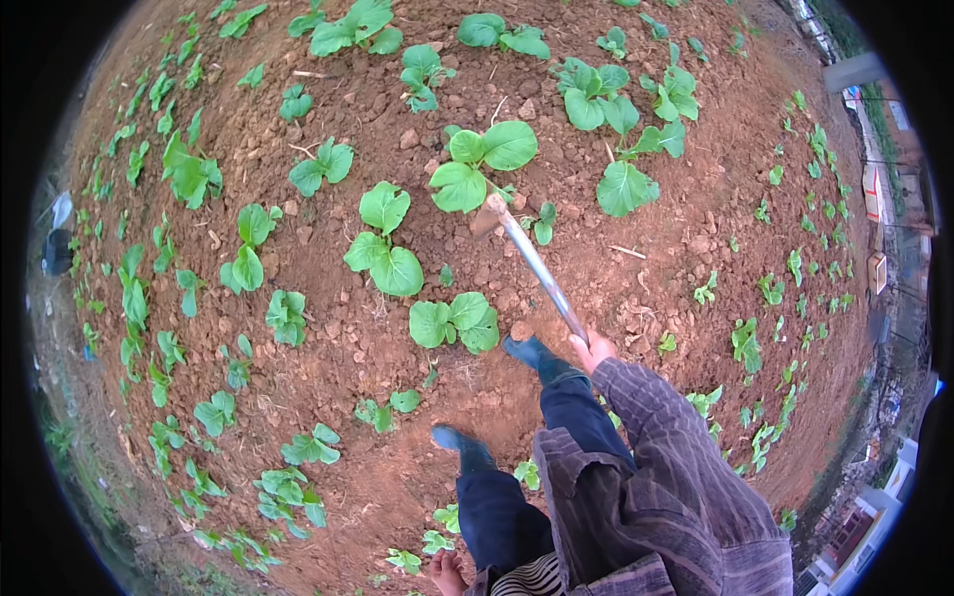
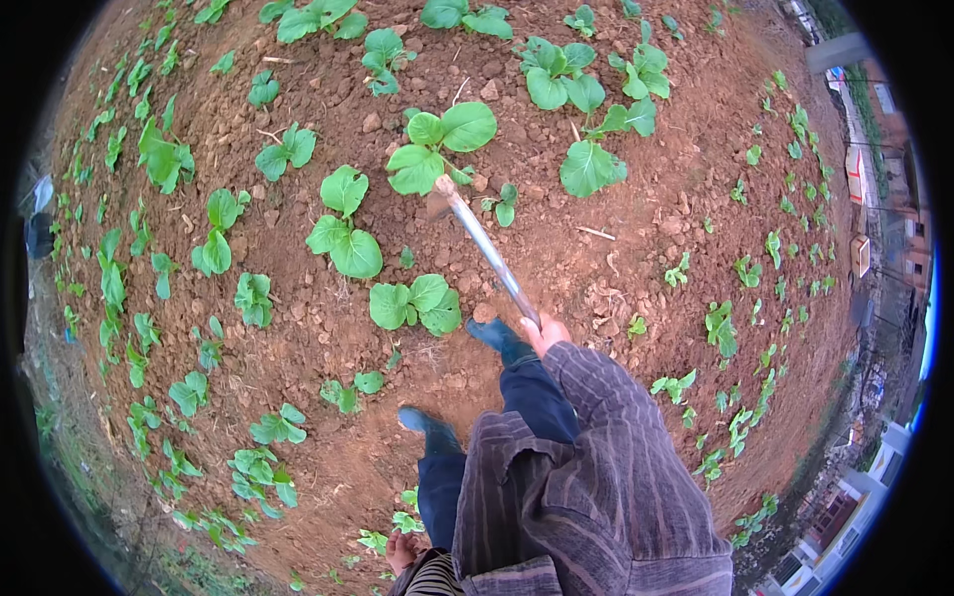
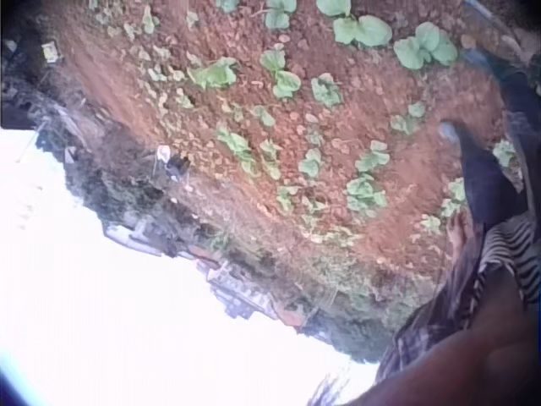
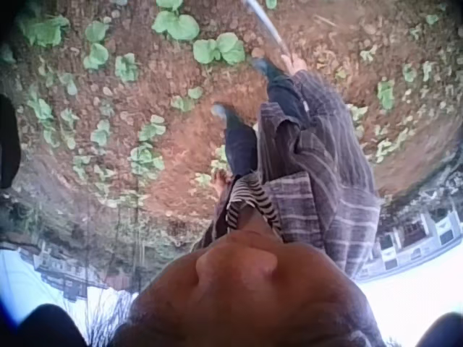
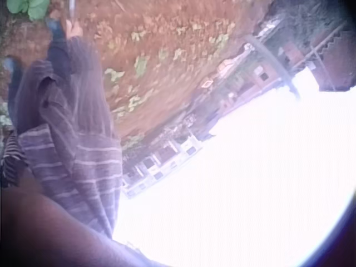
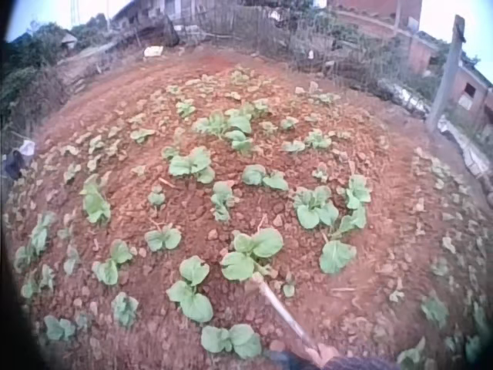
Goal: The person uses a hoe to loosen soil and remove weeds around small leafy plants in a garden bed. The person occasionally pulls weeds by hand and discards them on the ground.
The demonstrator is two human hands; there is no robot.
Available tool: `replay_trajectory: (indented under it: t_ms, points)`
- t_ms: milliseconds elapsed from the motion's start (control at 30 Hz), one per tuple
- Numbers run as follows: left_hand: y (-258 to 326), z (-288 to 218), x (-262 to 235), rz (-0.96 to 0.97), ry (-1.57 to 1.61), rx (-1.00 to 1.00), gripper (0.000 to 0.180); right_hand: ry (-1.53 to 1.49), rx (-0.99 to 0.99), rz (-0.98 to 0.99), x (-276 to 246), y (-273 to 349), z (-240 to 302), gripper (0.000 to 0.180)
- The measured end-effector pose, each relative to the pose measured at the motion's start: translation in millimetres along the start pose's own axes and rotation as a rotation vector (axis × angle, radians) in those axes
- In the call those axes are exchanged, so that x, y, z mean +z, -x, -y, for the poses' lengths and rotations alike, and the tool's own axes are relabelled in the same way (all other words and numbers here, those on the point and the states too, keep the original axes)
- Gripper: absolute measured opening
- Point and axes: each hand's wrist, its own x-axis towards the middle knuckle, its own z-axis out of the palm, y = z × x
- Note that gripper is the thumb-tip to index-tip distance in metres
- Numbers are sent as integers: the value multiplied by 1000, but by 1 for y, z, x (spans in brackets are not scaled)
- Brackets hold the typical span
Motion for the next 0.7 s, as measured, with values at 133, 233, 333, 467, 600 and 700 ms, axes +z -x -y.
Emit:
replay_trajectory:
  t_ms: [133, 233, 333, 467, 600, 700]
  points:
    - [-26, -10, -1, 59, 25, 42, 23, 52, 177, 38, -45, 71, -34, 49]
    - [-34, -40, -30, 286, 172, 74, 19, 33, 321, 96, -61, 116, -26, 58]
    - [-76, -41, -47, 114, 138, 217, 25, 233, 472, 127, -56, 135, -103, 66]
    - [-103, -63, -37, 28, 18, 192, 35, 195, 634, 150, -64, 179, -105, 64]
    - [-107, -79, -6, 89, 41, 213, 25, 161, 566, 193, -69, 200, -72, 63]
    - [-109, -85, 12, 144, 66, 247, 17, 164, 507, 197, -82, 213, -61, 63]
